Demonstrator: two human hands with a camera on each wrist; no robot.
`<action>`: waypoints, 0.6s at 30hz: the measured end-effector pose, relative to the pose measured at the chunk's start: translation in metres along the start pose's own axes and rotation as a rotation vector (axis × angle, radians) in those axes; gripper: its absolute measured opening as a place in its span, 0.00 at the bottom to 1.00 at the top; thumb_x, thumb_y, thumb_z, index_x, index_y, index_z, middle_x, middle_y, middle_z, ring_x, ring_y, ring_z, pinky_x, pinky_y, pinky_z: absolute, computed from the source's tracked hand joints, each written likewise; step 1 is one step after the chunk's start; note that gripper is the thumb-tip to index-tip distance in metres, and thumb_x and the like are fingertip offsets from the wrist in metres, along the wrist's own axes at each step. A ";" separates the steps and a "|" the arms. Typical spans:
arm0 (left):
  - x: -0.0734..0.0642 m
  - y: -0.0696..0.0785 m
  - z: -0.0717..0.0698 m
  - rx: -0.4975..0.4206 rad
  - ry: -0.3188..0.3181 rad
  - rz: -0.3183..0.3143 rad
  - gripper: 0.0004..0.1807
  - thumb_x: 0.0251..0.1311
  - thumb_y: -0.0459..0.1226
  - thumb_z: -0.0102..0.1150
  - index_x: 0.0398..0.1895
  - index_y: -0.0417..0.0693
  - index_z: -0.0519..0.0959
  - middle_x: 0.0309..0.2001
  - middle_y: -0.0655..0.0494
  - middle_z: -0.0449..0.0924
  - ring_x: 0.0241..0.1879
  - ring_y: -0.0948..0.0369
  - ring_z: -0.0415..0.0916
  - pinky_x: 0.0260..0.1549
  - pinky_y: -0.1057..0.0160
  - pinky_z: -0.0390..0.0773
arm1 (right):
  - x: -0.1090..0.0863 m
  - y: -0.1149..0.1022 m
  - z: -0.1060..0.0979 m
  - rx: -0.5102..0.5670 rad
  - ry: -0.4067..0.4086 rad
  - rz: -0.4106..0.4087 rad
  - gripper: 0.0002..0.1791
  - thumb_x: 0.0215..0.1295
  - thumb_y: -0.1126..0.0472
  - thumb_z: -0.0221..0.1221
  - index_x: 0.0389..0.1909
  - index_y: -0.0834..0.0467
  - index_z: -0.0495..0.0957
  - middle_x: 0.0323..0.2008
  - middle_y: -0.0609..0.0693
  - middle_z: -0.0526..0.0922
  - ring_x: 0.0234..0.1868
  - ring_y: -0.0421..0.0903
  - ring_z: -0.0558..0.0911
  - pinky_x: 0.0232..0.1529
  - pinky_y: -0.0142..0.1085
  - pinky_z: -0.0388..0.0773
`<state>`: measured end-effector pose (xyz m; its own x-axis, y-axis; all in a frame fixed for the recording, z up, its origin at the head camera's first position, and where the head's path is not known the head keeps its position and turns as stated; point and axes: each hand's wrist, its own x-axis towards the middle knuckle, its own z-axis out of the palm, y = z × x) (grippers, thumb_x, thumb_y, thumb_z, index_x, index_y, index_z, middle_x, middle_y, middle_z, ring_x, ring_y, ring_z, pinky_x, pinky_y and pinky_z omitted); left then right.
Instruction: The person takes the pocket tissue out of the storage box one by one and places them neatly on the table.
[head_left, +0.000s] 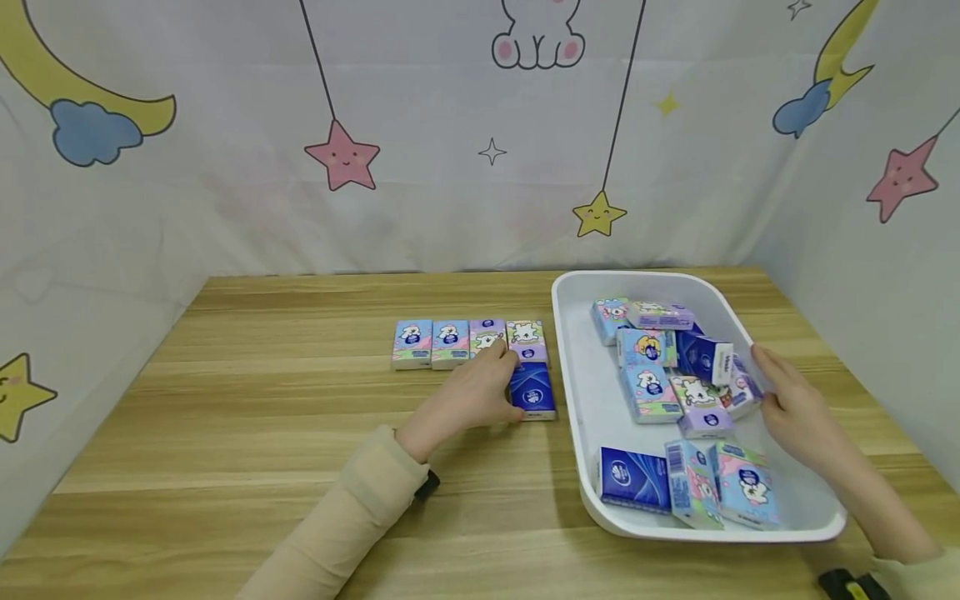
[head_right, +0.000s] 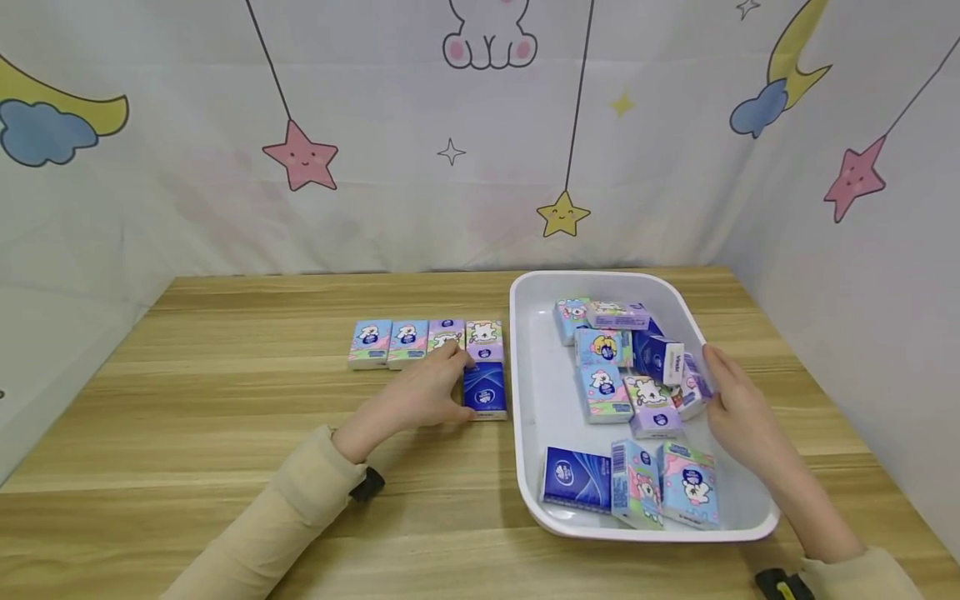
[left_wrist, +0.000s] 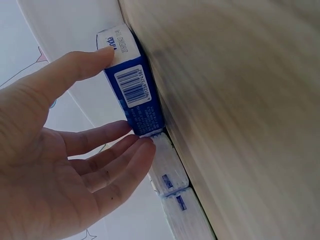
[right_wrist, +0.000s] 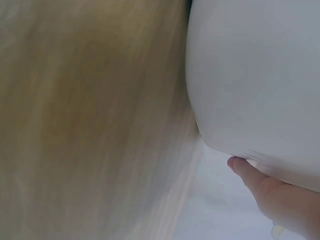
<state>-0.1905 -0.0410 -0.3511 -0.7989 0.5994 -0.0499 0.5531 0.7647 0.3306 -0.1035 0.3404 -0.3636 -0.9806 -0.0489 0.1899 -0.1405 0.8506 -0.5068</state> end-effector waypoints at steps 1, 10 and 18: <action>0.000 0.000 0.000 0.001 -0.001 0.000 0.36 0.45 0.48 0.74 0.55 0.38 0.73 0.48 0.48 0.71 0.43 0.58 0.72 0.42 0.58 0.80 | 0.000 0.000 0.000 0.000 0.001 0.000 0.34 0.62 0.78 0.39 0.71 0.73 0.45 0.67 0.79 0.50 0.64 0.81 0.52 0.62 0.71 0.48; 0.000 0.001 -0.004 0.011 -0.016 -0.002 0.40 0.46 0.51 0.73 0.59 0.39 0.71 0.51 0.47 0.71 0.47 0.56 0.73 0.46 0.57 0.80 | -0.003 0.002 -0.001 -0.002 0.004 0.012 0.34 0.62 0.78 0.39 0.71 0.72 0.45 0.68 0.78 0.49 0.65 0.80 0.52 0.62 0.70 0.49; 0.000 0.012 -0.024 -0.116 0.003 -0.008 0.42 0.53 0.52 0.68 0.67 0.41 0.66 0.67 0.44 0.65 0.65 0.49 0.67 0.62 0.51 0.71 | -0.001 -0.001 -0.001 0.005 -0.012 0.024 0.34 0.64 0.76 0.39 0.72 0.71 0.44 0.69 0.77 0.49 0.66 0.79 0.51 0.62 0.70 0.50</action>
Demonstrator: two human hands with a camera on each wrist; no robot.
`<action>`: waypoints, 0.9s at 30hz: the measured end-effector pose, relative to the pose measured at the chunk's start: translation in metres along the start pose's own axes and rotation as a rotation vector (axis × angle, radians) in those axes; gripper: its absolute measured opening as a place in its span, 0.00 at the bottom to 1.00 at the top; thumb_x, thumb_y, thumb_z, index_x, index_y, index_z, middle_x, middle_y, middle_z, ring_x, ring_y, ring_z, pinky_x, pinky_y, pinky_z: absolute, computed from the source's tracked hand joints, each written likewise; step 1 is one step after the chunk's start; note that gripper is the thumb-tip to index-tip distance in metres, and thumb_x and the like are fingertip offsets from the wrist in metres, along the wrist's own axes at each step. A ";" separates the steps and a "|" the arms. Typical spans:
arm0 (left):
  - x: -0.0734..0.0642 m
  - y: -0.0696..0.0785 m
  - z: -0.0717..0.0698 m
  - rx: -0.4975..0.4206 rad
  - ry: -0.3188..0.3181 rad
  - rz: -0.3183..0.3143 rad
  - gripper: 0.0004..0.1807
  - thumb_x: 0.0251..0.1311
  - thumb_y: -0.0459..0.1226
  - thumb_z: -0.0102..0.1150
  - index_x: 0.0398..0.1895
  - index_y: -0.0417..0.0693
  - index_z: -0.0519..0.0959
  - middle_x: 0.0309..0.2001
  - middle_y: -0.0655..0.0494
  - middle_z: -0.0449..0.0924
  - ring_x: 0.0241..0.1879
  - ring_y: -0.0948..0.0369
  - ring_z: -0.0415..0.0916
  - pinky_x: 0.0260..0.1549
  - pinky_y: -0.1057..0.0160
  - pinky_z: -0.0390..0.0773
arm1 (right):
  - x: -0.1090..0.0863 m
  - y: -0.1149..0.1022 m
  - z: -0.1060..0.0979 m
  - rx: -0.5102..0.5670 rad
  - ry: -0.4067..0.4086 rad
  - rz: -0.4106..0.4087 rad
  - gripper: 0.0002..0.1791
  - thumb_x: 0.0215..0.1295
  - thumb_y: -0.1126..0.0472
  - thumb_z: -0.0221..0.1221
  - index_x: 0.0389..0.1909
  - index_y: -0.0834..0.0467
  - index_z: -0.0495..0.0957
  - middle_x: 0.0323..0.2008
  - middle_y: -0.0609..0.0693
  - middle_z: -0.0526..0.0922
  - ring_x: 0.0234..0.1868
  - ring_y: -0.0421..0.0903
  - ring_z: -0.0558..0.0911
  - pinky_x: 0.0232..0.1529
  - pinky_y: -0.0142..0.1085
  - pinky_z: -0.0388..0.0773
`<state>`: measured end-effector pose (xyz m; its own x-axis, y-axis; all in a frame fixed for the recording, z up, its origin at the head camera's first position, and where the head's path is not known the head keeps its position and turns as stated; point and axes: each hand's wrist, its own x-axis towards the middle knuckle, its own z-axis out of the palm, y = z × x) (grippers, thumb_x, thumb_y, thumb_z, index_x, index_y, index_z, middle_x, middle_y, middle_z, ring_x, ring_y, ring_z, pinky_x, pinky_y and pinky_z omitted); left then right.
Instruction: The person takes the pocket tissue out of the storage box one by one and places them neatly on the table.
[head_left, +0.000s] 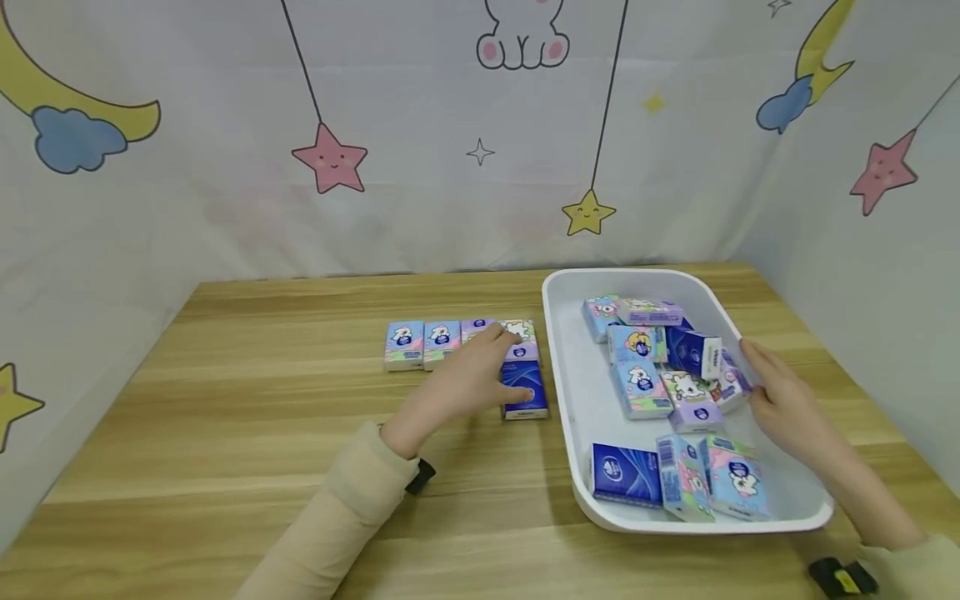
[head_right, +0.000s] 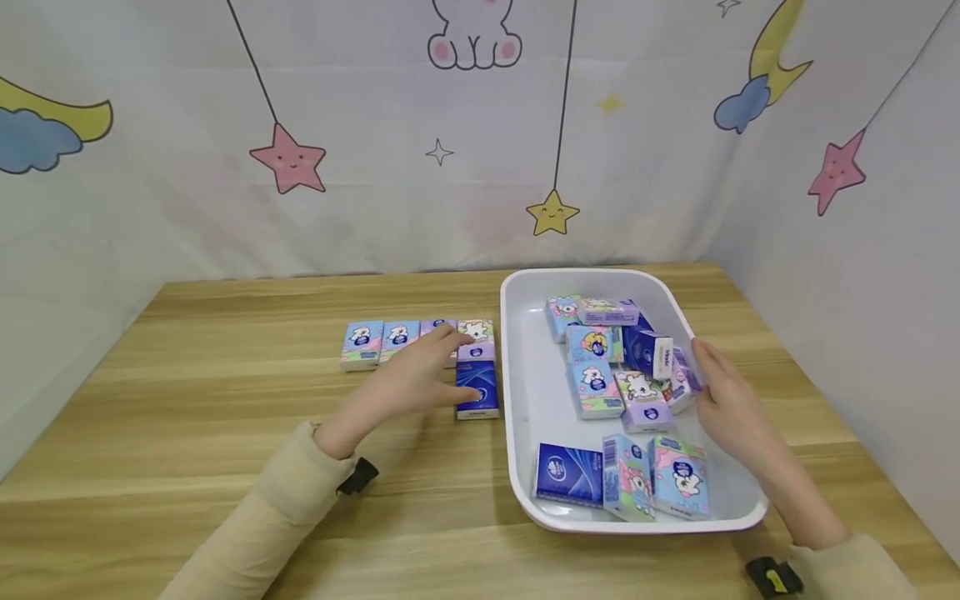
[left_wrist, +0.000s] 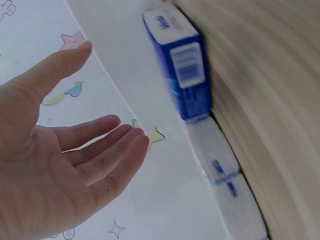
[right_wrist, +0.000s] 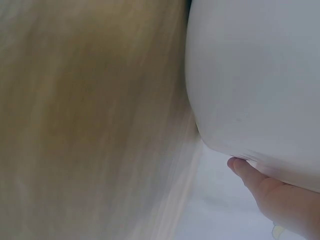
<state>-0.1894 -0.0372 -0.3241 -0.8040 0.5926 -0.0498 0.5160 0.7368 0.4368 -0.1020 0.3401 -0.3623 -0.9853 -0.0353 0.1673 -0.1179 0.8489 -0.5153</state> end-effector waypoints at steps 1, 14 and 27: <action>0.000 0.003 -0.001 -0.025 -0.002 0.014 0.41 0.54 0.52 0.67 0.68 0.42 0.65 0.68 0.44 0.65 0.66 0.49 0.66 0.63 0.51 0.71 | 0.001 -0.001 0.000 0.003 -0.003 -0.001 0.34 0.64 0.76 0.39 0.72 0.71 0.44 0.69 0.77 0.49 0.66 0.79 0.51 0.62 0.70 0.50; 0.022 0.049 -0.012 0.048 -0.058 0.184 0.39 0.60 0.54 0.60 0.70 0.47 0.63 0.69 0.51 0.65 0.67 0.55 0.66 0.65 0.57 0.70 | 0.001 0.000 0.000 0.021 -0.002 0.002 0.35 0.62 0.77 0.38 0.72 0.72 0.44 0.69 0.78 0.49 0.66 0.80 0.51 0.63 0.70 0.50; 0.057 0.087 -0.003 0.397 -0.214 0.247 0.31 0.59 0.59 0.57 0.59 0.50 0.74 0.54 0.58 0.77 0.45 0.63 0.77 0.40 0.63 0.80 | 0.002 0.000 0.003 0.007 0.020 -0.017 0.34 0.62 0.78 0.39 0.71 0.73 0.46 0.68 0.78 0.50 0.65 0.80 0.52 0.63 0.70 0.50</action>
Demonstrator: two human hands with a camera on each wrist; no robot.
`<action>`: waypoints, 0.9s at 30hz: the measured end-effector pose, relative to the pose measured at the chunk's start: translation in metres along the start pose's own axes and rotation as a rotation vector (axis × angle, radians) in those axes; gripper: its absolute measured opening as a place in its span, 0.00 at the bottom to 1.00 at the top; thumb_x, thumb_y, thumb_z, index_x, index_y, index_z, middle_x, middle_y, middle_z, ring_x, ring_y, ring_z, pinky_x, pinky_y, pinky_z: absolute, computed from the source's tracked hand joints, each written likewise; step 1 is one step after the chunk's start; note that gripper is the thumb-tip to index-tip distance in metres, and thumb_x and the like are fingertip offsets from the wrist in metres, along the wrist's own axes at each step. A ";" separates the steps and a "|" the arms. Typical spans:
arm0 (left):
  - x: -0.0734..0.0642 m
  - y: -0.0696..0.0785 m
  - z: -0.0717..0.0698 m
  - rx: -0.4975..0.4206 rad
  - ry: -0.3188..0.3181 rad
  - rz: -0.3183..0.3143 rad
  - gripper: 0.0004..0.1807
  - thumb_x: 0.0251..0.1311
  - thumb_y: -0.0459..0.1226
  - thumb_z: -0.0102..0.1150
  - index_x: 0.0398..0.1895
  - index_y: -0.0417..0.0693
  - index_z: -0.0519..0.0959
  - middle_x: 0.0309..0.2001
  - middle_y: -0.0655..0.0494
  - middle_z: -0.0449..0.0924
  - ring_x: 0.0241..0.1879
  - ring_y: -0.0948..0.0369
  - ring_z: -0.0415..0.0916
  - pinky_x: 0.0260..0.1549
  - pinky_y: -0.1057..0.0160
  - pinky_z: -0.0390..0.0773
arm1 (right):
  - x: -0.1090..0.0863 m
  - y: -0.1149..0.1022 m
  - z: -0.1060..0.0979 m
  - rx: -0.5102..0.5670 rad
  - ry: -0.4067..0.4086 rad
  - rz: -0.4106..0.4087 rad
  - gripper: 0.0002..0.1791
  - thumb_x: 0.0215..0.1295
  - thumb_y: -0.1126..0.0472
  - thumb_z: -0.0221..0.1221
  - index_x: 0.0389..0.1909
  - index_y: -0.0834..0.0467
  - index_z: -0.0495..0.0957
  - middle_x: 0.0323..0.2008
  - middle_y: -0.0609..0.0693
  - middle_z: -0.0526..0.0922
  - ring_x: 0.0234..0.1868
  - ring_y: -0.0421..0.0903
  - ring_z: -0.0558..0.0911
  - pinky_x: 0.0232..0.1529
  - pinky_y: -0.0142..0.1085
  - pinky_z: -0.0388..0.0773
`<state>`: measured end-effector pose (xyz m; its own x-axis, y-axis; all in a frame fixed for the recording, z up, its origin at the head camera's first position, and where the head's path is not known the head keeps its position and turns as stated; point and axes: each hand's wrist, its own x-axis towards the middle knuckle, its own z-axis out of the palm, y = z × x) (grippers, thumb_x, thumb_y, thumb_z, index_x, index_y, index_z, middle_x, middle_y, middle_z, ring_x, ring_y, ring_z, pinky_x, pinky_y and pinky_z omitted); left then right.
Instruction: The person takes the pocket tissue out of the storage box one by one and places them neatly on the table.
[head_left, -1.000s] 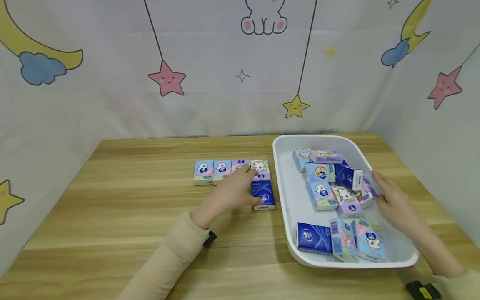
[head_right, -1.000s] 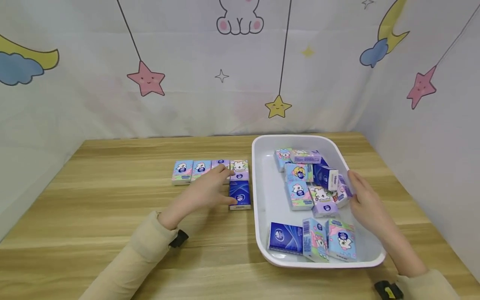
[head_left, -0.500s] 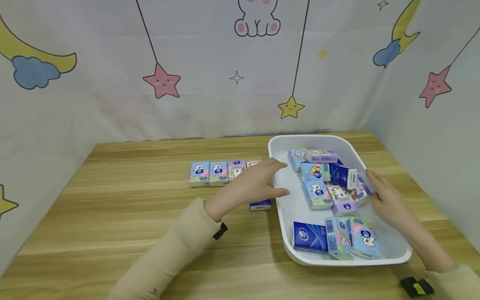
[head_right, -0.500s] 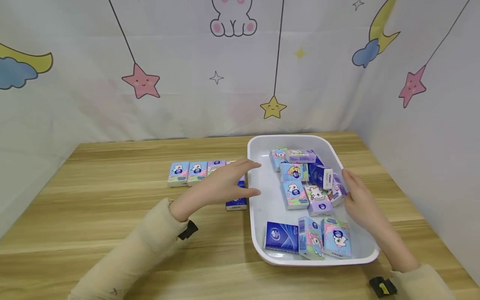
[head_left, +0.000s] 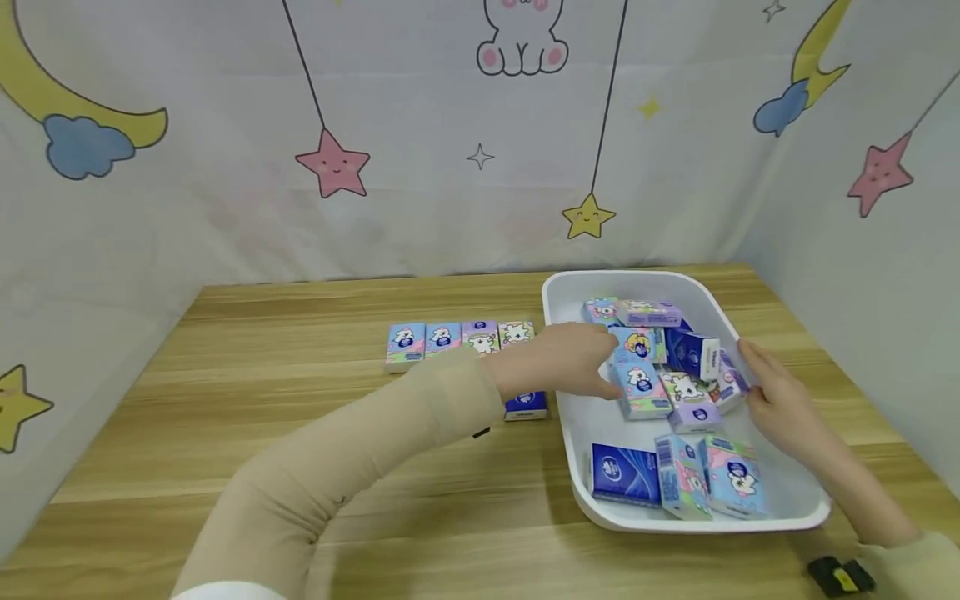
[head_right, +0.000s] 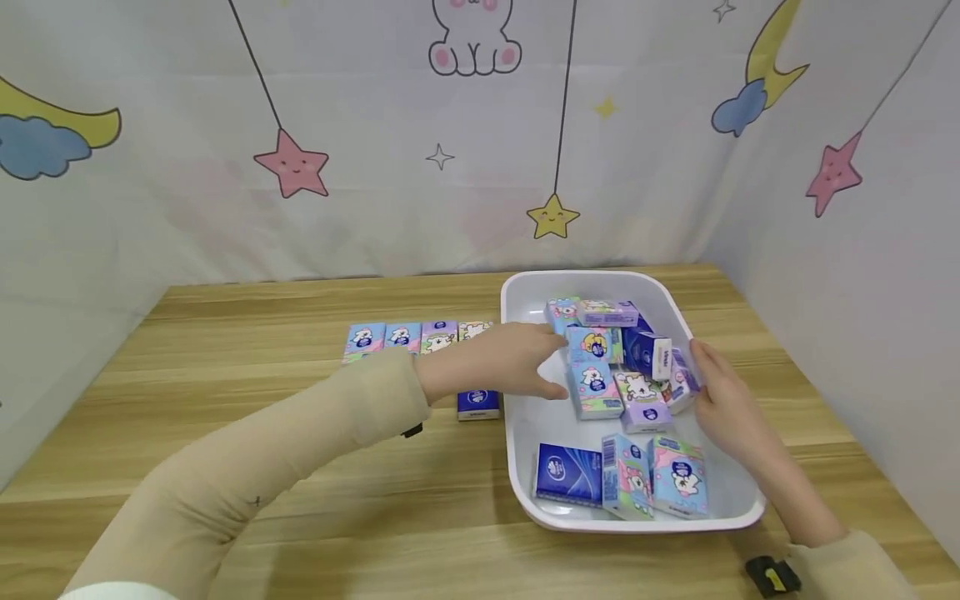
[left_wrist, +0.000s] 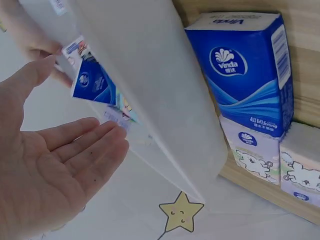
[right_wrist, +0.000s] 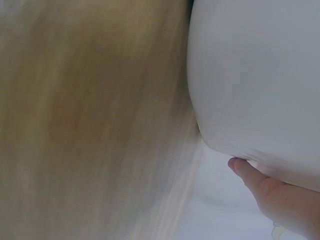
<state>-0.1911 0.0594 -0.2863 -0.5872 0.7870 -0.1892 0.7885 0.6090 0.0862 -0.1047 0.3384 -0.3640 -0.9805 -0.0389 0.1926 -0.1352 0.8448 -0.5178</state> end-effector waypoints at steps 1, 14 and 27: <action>0.004 0.002 0.001 0.011 -0.017 0.003 0.31 0.59 0.60 0.57 0.58 0.51 0.75 0.53 0.59 0.77 0.42 0.63 0.77 0.36 0.64 0.80 | 0.000 0.000 0.000 -0.001 0.000 -0.001 0.34 0.62 0.78 0.39 0.71 0.73 0.46 0.68 0.78 0.50 0.65 0.80 0.52 0.63 0.70 0.50; 0.033 0.027 0.030 0.277 -0.069 0.020 0.25 0.58 0.64 0.52 0.39 0.56 0.79 0.46 0.60 0.76 0.36 0.66 0.73 0.32 0.67 0.81 | -0.002 0.001 -0.002 -0.002 0.005 -0.016 0.34 0.61 0.77 0.39 0.70 0.74 0.47 0.67 0.79 0.50 0.65 0.80 0.52 0.62 0.70 0.49; 0.047 0.033 0.040 0.245 -0.027 0.007 0.24 0.54 0.66 0.55 0.33 0.57 0.77 0.49 0.58 0.77 0.36 0.66 0.71 0.32 0.67 0.81 | 0.000 0.001 0.000 -0.008 0.010 -0.006 0.33 0.62 0.78 0.39 0.70 0.74 0.47 0.67 0.79 0.51 0.65 0.80 0.53 0.63 0.70 0.50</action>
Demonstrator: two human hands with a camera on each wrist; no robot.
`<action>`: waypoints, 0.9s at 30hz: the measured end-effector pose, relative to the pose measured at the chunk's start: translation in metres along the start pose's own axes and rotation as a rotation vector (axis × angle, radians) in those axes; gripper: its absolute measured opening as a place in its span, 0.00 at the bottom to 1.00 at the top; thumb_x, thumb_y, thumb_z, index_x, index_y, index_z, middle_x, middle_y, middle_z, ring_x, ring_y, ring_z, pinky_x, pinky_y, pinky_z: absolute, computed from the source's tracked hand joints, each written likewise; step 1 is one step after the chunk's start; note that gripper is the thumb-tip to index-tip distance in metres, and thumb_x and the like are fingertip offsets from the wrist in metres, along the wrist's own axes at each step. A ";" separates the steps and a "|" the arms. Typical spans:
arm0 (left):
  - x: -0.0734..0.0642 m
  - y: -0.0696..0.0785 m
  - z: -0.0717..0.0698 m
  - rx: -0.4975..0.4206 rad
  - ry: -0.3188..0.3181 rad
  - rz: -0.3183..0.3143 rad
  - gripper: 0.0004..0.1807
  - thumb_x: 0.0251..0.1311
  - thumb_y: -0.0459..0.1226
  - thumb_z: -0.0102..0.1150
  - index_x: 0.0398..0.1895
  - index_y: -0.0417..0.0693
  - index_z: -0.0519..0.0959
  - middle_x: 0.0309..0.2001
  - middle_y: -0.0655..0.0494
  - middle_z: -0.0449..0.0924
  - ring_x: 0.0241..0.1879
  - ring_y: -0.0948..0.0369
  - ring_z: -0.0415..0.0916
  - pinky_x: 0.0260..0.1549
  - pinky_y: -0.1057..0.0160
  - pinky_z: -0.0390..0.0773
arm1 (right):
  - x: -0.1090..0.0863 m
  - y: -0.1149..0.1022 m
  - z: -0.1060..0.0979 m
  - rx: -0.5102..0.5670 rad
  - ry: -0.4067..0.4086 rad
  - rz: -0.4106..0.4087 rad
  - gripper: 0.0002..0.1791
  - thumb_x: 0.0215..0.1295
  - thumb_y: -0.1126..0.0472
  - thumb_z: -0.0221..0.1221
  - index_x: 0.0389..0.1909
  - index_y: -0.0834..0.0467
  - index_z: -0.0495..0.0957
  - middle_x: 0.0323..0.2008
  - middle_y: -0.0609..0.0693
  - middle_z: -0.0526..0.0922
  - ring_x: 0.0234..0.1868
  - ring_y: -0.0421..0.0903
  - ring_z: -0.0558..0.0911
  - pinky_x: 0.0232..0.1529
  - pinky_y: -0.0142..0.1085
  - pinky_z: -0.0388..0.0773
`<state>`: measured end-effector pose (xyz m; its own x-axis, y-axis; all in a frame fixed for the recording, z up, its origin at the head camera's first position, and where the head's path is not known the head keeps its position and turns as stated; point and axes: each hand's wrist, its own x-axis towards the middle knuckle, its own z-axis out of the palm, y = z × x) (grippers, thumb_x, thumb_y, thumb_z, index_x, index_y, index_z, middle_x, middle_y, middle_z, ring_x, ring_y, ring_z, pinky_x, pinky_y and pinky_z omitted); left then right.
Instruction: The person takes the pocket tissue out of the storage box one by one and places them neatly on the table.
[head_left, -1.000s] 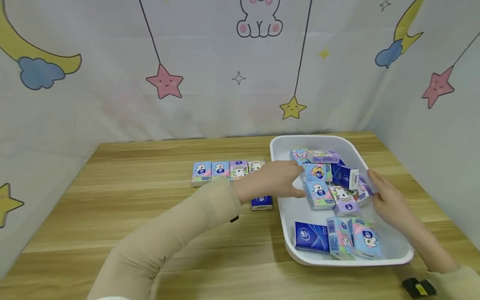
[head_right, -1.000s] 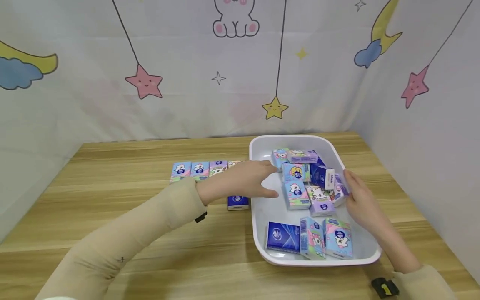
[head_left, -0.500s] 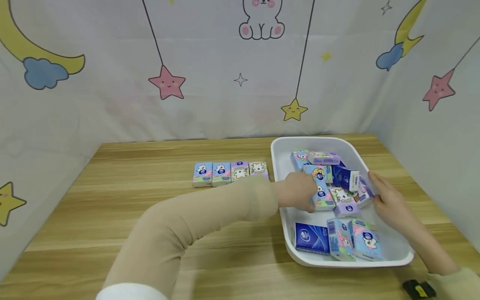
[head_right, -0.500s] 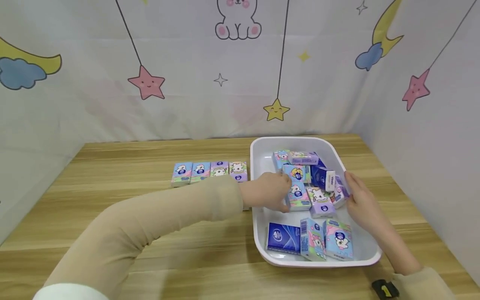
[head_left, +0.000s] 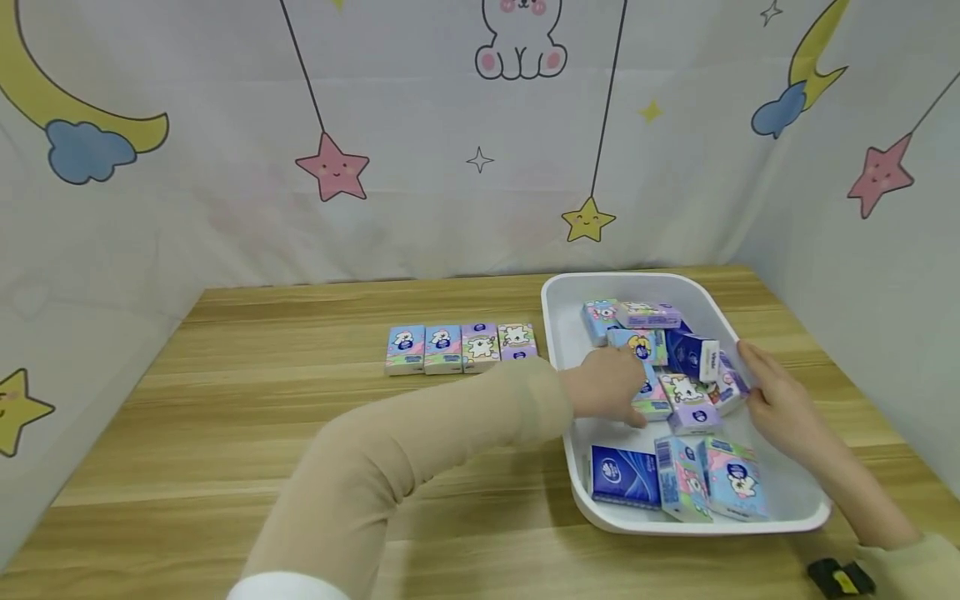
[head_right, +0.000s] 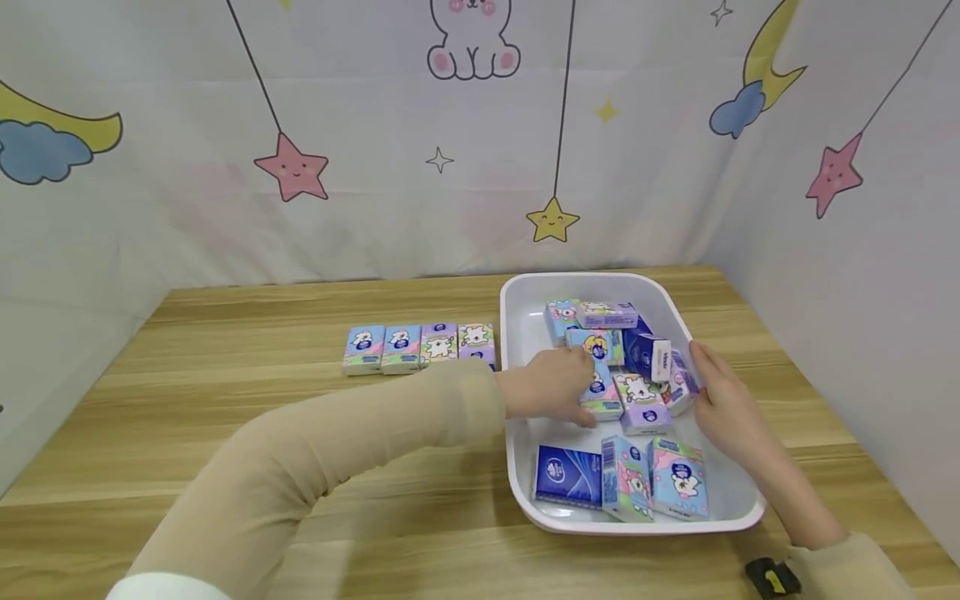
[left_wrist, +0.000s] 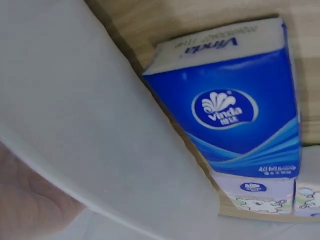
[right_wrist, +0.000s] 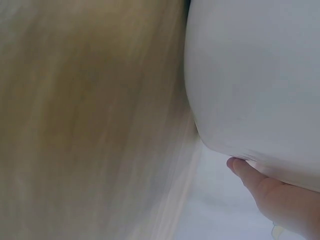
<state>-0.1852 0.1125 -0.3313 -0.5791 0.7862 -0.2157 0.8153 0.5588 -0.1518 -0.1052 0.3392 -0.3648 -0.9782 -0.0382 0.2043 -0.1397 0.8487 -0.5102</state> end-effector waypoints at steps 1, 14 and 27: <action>0.000 0.001 0.001 -0.002 0.002 0.002 0.24 0.54 0.65 0.56 0.34 0.57 0.77 0.48 0.59 0.77 0.37 0.66 0.71 0.32 0.68 0.81 | 0.000 0.000 0.000 0.002 0.002 -0.004 0.33 0.62 0.78 0.40 0.70 0.74 0.47 0.67 0.79 0.52 0.65 0.80 0.53 0.63 0.70 0.50; 0.001 0.000 0.002 -0.202 -0.009 -0.041 0.16 0.52 0.54 0.66 0.31 0.55 0.76 0.53 0.56 0.75 0.39 0.66 0.71 0.30 0.70 0.77 | 0.000 0.000 0.001 0.013 0.007 -0.017 0.34 0.61 0.78 0.39 0.70 0.74 0.47 0.67 0.79 0.51 0.64 0.80 0.53 0.63 0.70 0.50; -0.009 -0.008 -0.002 -0.455 0.054 -0.068 0.25 0.44 0.51 0.72 0.38 0.47 0.75 0.48 0.52 0.74 0.35 0.65 0.69 0.26 0.73 0.72 | -0.002 0.002 0.001 0.015 0.017 -0.036 0.33 0.61 0.78 0.39 0.70 0.75 0.47 0.66 0.80 0.51 0.65 0.80 0.52 0.63 0.70 0.49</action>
<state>-0.1861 0.1016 -0.3263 -0.6406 0.7494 -0.1674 0.6988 0.6594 0.2774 -0.1041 0.3410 -0.3671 -0.9696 -0.0596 0.2374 -0.1776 0.8388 -0.5147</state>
